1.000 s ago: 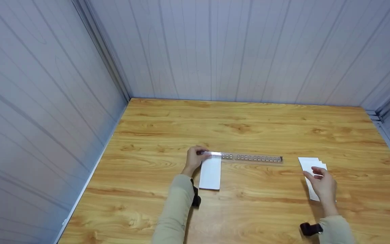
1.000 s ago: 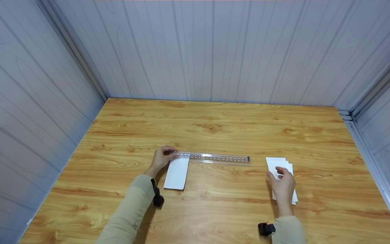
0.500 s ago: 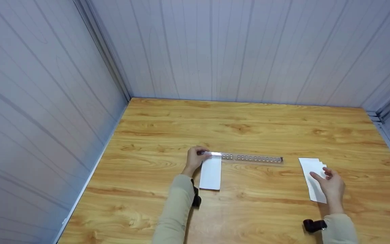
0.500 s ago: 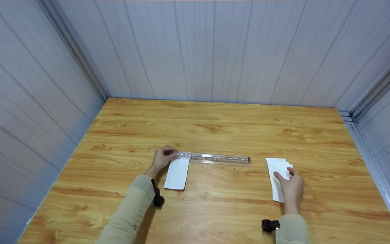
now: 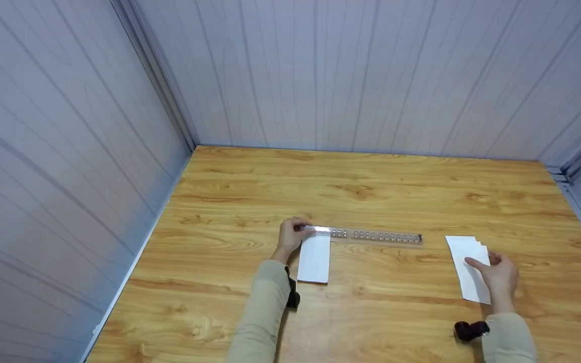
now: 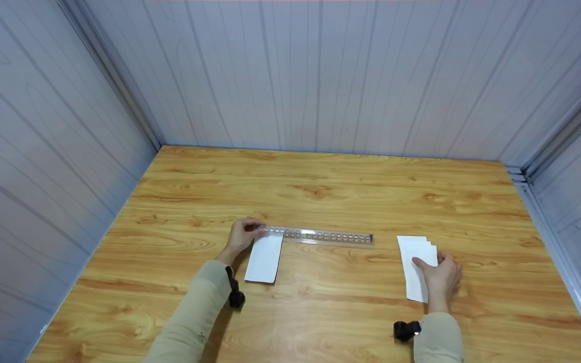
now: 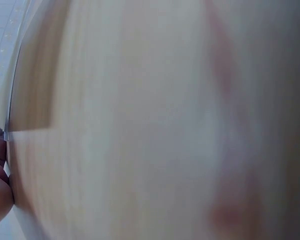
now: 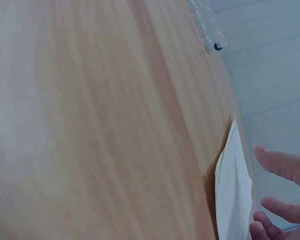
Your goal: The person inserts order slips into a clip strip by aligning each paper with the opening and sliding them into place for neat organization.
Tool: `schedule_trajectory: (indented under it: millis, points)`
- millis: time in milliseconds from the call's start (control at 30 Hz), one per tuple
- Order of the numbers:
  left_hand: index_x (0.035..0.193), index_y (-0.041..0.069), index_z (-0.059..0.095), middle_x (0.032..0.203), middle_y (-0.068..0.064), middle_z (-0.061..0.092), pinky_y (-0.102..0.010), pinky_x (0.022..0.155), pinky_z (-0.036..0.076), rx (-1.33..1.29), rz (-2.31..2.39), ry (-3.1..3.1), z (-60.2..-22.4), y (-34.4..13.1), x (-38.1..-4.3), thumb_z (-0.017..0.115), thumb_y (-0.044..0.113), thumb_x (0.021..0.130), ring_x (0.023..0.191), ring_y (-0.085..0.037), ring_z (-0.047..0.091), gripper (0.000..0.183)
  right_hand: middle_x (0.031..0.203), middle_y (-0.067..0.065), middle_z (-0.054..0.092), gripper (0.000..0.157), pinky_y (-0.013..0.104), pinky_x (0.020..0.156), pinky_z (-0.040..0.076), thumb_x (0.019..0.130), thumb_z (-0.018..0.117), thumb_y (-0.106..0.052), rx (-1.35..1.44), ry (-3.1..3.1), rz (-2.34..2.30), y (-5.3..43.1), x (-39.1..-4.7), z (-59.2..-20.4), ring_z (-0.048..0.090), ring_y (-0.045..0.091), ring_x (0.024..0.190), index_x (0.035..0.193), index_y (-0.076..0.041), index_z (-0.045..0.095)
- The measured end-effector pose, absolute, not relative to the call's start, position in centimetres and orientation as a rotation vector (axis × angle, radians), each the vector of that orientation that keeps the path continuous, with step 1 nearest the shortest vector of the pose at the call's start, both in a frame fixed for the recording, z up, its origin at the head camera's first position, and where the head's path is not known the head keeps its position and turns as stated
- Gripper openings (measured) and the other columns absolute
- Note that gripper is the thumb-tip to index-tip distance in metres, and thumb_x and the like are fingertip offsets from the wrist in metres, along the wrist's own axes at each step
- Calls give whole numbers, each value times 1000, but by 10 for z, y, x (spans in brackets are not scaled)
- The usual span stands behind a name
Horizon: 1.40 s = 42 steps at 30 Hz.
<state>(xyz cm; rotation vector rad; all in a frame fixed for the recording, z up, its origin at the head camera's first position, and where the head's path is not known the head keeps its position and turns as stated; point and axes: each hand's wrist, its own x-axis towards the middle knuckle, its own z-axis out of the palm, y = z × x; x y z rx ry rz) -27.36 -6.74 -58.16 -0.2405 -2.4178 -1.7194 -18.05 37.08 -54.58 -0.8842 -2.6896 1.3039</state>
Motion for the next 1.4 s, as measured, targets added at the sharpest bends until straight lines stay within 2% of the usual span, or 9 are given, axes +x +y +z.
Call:
schedule_trajectory:
  millis: [167,400,600,733,1033,1400]
  points:
    - [82,-7,67,80,-15,63,-25,68,45,-252,-1725,-2411,-581,-67,-272,73,3,70,77,-23,57,16,122,29,40,80,44,87,32,71,72,-36,-942,-2692,1311,373,-183,-548,38,37,109,126,10,36]
    - [82,-7,68,81,-16,63,-27,70,45,-249,-1727,-2415,-581,-67,-273,72,1,70,78,-24,57,15,116,27,44,80,36,74,34,69,74,-36,-933,-2729,1271,375,-184,-549,42,34,101,123,10,39]
    - [81,-7,68,80,-16,63,-24,66,45,-252,-1765,-2392,-582,-67,-274,73,1,70,75,-24,57,15,117,27,41,78,42,79,34,68,74,-37,-953,-2774,1227,375,-183,-548,41,37,103,122,8,39]
    - [82,-8,67,80,-18,63,-27,66,45,-266,-1771,-2375,-582,-67,-274,73,0,69,76,-28,57,16,120,27,39,78,46,84,32,69,73,-38,-974,-2777,1245,374,-183,-548,38,38,106,122,7,38]
    - [82,-5,68,80,-13,63,-24,67,45,-231,-1746,-2423,-580,-68,-272,73,2,70,76,-20,56,15,122,28,40,78,47,85,29,68,74,-38,-973,-2756,1239,372,-182,-549,38,38,107,122,8,41]
    - [80,-6,68,78,-14,62,-23,66,44,-272,-1749,-2389,-581,-68,-273,73,1,69,75,-23,56,14,123,26,40,75,50,86,24,69,75,-33,-1002,-2719,1223,368,-182,-549,37,39,109,123,6,41]
